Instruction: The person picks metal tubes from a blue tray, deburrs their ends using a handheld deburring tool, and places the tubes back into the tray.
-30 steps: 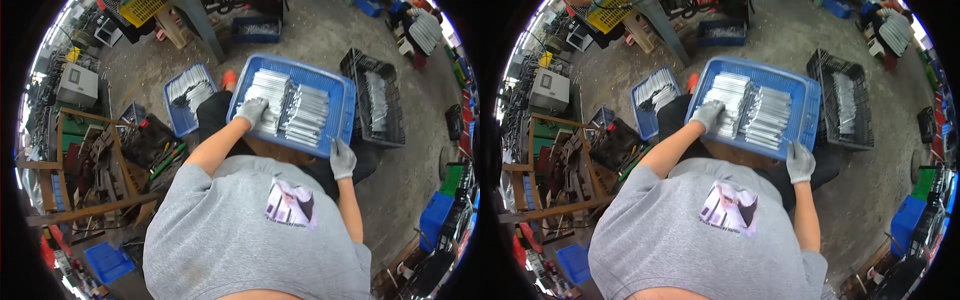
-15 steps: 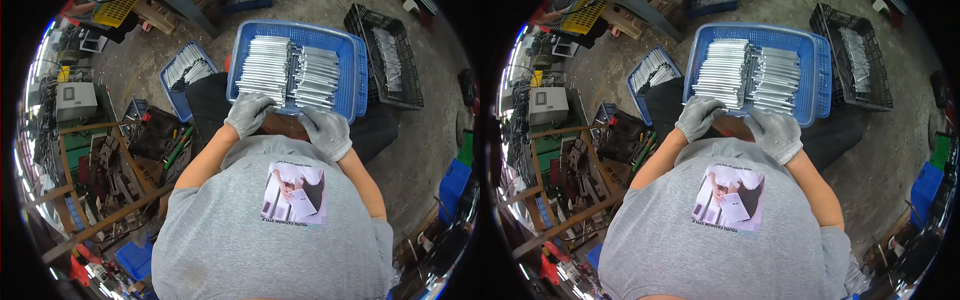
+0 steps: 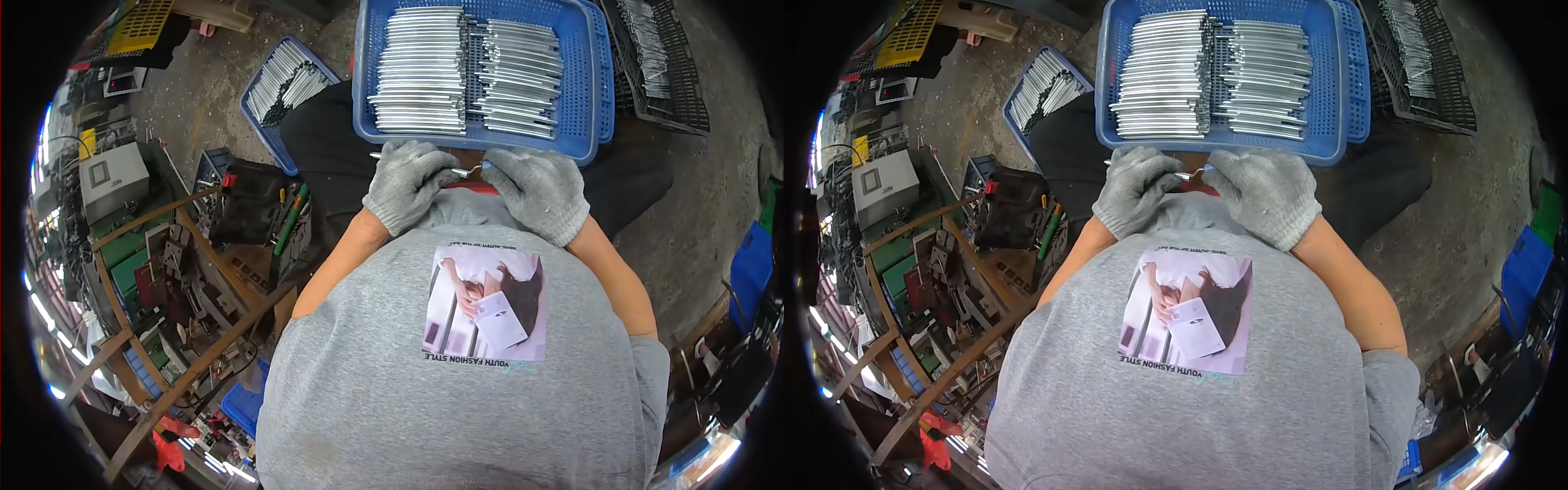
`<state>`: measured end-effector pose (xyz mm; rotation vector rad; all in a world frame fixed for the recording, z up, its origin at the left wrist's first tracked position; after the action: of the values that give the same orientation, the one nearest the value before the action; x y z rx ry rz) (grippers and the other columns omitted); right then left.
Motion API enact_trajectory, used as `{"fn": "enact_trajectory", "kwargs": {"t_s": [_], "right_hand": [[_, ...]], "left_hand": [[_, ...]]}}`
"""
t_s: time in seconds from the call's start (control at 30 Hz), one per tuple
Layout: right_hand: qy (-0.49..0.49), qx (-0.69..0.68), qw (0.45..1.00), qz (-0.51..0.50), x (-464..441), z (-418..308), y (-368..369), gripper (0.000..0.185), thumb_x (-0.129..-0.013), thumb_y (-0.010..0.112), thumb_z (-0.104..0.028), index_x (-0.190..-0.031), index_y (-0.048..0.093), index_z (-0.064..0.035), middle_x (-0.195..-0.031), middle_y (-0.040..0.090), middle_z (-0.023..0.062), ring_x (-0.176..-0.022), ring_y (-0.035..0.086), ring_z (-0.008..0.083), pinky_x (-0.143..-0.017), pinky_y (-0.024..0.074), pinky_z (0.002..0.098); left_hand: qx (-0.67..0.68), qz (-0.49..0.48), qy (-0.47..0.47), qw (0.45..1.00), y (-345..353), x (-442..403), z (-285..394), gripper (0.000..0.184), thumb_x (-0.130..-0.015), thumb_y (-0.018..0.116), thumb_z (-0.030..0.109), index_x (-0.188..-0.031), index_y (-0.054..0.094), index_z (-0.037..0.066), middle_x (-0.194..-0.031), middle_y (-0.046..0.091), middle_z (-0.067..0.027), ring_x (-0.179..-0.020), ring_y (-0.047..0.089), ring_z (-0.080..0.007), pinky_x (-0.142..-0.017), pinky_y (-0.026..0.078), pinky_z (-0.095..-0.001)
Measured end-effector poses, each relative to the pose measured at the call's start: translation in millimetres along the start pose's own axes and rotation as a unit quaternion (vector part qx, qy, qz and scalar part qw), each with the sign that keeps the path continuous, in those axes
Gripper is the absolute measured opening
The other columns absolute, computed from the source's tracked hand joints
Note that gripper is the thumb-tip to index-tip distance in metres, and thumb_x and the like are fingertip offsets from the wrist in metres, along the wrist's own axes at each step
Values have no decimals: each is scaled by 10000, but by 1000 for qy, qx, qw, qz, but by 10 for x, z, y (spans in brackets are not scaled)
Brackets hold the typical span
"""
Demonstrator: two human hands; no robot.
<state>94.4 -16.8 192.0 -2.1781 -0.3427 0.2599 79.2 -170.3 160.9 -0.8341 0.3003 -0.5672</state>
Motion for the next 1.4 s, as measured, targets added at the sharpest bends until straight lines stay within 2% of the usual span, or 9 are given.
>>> {"fn": "enact_trajectory", "kwargs": {"t_s": [0.23, 0.3, 0.43, 0.7, 0.9, 1.13, 1.23, 1.33, 1.4], "right_hand": [[-6, -14, 999, -44, 63, 9, 175, 203, -953, 676, -314, -934, 745, -124, -740, 720, 96, -678, 720, 278, -611, 560, 420], [25, -64, 997, -40, 35, 17, 62, 184, -913, 722, -247, -989, 781, -90, -792, 738, 120, -707, 724, 300, -643, 564, 412], [72, -67, 993, -65, 3, 179, 113, 178, -924, 705, -244, -970, 782, -89, -809, 743, 129, -724, 726, 314, -650, 561, 421], [30, -78, 994, -73, 91, 142, 223, 206, -937, 694, -285, -945, 789, -102, -825, 749, 120, -741, 730, 305, -656, 560, 417], [89, -97, 990, -51, 19, 322, 174, 227, -954, 650, -326, -916, 794, -154, -782, 738, 116, -734, 732, 314, -666, 570, 454], [61, -108, 988, -97, 123, 249, 296, 247, -957, 630, -332, -912, 800, -159, -813, 747, 111, -769, 737, 316, -692, 575, 457], [39, -139, 988, -46, 69, 256, 144, 231, -954, 670, -320, -954, 800, -128, -832, 751, 124, -741, 726, 326, -672, 566, 433], [70, -134, 988, -27, 47, 372, 171, 237, -949, 672, -324, -954, 804, -127, -847, 754, 122, -744, 727, 326, -683, 569, 431], [101, -114, 979, -133, 90, 406, 363, 250, -958, 633, -338, -966, 813, -166, -864, 760, 106, -800, 735, 331, -726, 577, 449]], "left_hand": [[0, 81, 26, 996, -81, -12, 108, 170, -833, 784, 163, -998, 784, 122, -918, 723, -25, -898, 657, -234, -899, 415, -397], [-38, 104, 27, 994, -93, 18, 114, 212, -787, 807, 158, -997, 789, 133, -920, 726, -23, -889, 655, -231, -889, 413, -395], [-58, 94, 43, 993, -80, 5, 184, 247, -756, 816, 149, -1001, 794, 140, -923, 727, -25, -884, 656, -230, -884, 413, -385], [-74, 116, 34, 990, -73, 22, 219, 272, -743, 821, 150, -1013, 792, 138, -937, 734, -15, -894, 663, -223, -879, 413, -384], [-63, 118, 57, 989, -81, 22, 242, 269, -758, 814, 167, -1024, 786, 146, -943, 722, -13, -877, 639, -214, -882, 390, -395], [-56, 117, 36, 991, -14, 45, 194, 264, -758, 811, 136, -1020, 788, 141, -942, 725, -19, -886, 642, -223, -885, 397, -385], [-55, 116, 45, 991, -28, 29, 232, 263, -759, 808, 126, -1020, 788, 139, -945, 726, -20, -890, 643, -222, -880, 403, -384], [-62, 102, 44, 992, -17, -3, 260, 265, -756, 804, 114, -1019, 788, 136, -945, 727, -24, -890, 646, -225, -875, 410, -386], [-66, 105, 24, 992, 7, 2, 231, 242, -732, 818, 93, -972, 796, 116, -920, 732, -29, -892, 664, -239, -861, 433, -376]]}}
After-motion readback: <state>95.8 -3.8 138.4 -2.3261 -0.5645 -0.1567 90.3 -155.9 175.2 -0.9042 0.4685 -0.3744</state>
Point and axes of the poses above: each hand's wrist, its own x-axis away from the middle knuckle, its own y-axis out of the palm, z = x × y, the point moved 10 cm from there along -x, towards the middle knuckle
